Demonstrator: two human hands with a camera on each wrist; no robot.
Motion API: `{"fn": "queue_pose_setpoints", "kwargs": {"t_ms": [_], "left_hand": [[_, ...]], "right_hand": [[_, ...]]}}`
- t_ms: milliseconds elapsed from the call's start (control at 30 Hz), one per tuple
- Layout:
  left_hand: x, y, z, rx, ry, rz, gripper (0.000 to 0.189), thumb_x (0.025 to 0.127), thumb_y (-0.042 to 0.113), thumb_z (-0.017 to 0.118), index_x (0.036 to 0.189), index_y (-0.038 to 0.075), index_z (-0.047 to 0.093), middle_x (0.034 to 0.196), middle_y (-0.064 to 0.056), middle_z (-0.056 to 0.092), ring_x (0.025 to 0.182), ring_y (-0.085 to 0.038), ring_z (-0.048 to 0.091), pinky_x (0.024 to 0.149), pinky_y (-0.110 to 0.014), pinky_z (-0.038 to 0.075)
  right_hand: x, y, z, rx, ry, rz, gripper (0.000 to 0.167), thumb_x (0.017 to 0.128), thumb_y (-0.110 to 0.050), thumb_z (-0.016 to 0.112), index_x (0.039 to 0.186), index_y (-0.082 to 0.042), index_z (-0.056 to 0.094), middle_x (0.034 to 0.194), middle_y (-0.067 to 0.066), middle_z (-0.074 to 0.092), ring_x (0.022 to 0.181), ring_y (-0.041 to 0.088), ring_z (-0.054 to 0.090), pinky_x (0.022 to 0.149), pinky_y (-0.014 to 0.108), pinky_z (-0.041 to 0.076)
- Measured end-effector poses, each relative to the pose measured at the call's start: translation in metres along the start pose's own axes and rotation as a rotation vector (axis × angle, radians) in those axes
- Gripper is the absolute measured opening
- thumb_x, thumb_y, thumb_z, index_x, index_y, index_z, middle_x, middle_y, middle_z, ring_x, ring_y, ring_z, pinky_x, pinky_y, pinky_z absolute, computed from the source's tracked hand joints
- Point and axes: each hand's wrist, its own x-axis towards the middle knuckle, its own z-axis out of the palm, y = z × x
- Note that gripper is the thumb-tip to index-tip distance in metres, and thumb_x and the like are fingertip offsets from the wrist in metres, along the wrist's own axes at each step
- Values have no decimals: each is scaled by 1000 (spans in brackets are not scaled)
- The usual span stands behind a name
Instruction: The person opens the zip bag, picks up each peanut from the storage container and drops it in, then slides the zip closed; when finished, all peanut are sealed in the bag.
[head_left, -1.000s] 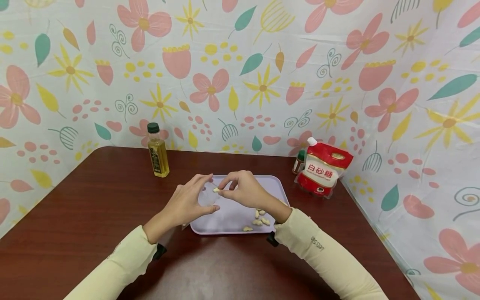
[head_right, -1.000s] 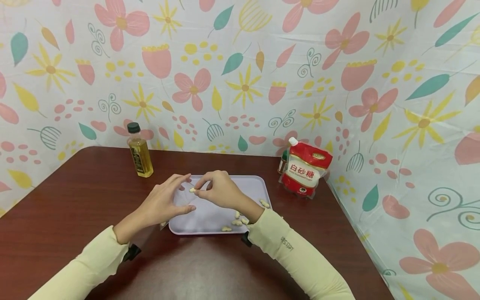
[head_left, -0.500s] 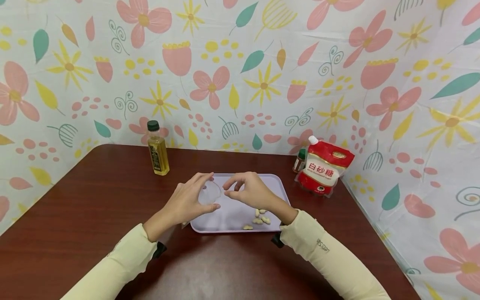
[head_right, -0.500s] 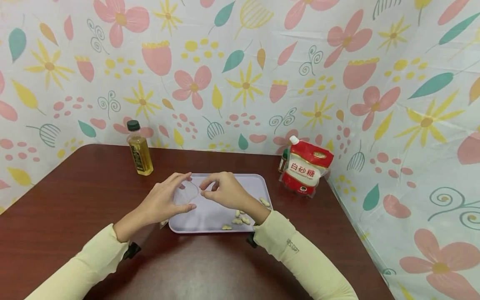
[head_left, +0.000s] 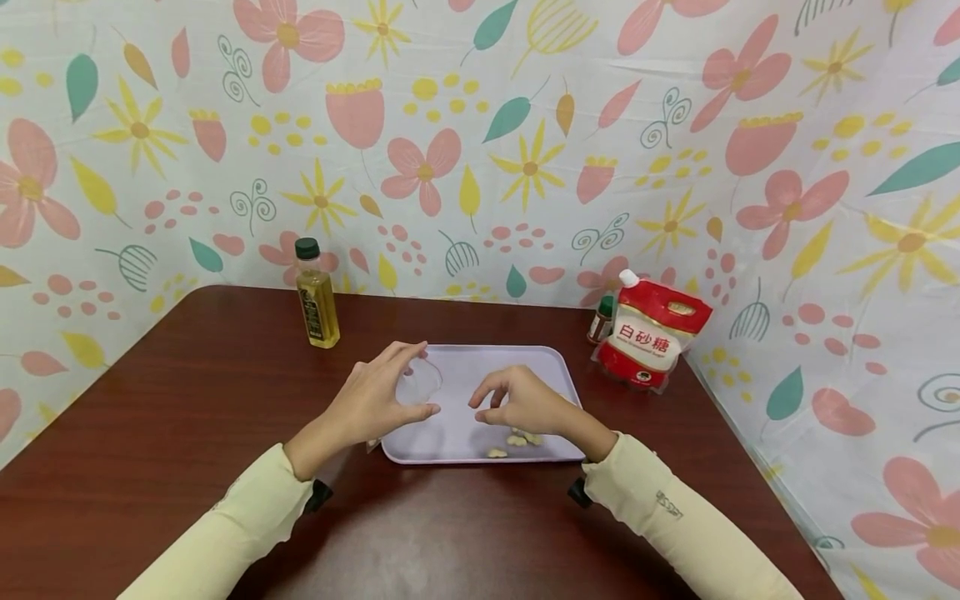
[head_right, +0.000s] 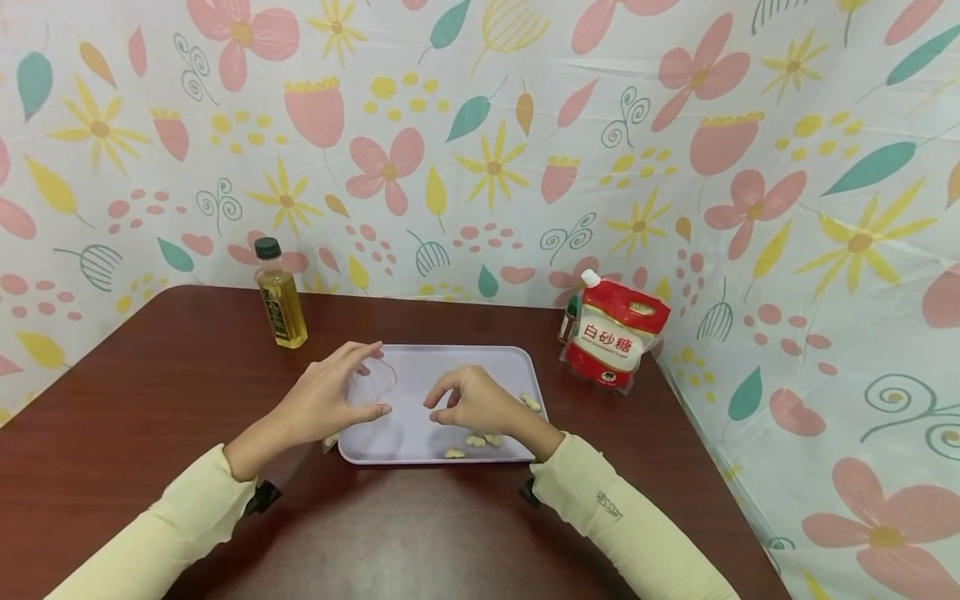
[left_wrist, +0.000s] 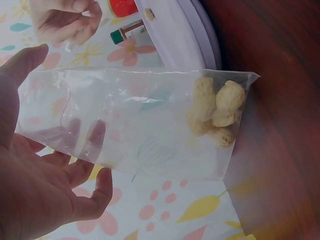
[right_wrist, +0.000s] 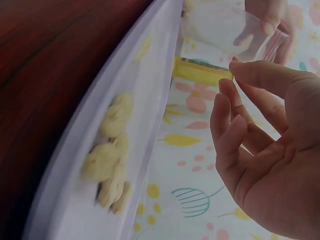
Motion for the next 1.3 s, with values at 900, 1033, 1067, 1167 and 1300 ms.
{"fn": "queue_pose_setpoints", "kwargs": {"t_ms": [900,1033,1067,1167,1300], "left_hand": [[-3,1,3,10,-7,15,84,77,44,84,145,12,49,129,1,56,103,-15,64,83,-48,41],[-4,1,3,14,-7,16,84,77,45,83,146,12,48,130,1,56,103,-13,64,82,-47,41],[-4,1,3,14,-9,16,84,77,45,83,146,12,48,130,1,56,103,-13,64,82,-47,41],[-4,1,4,16,-8,17,84,77,45,83,146,12,48,130,1,56,103,-13,64,82,-48,41],[-3,1,4,18,-3,21,83,77,44,84,145,11,49,128,1,57,102,-14,63,82,-48,42]], "right_hand": [[-29,28,16,-5,-168,75,13,78,-2,79,87,-11,78,88,-5,72,66,3,62,61,22,50],[-29,29,18,13,-179,94,13,79,-1,78,86,-12,78,87,-6,72,64,2,62,60,22,49],[-29,29,18,14,-181,92,13,79,-1,78,86,-12,79,86,-6,73,63,2,62,60,21,49],[-28,29,18,19,-188,86,11,79,-1,78,85,-11,79,84,-3,73,62,2,61,59,21,49],[-27,30,17,-2,-198,77,11,80,-2,77,84,-12,79,81,-4,73,61,1,59,59,20,47]]}}
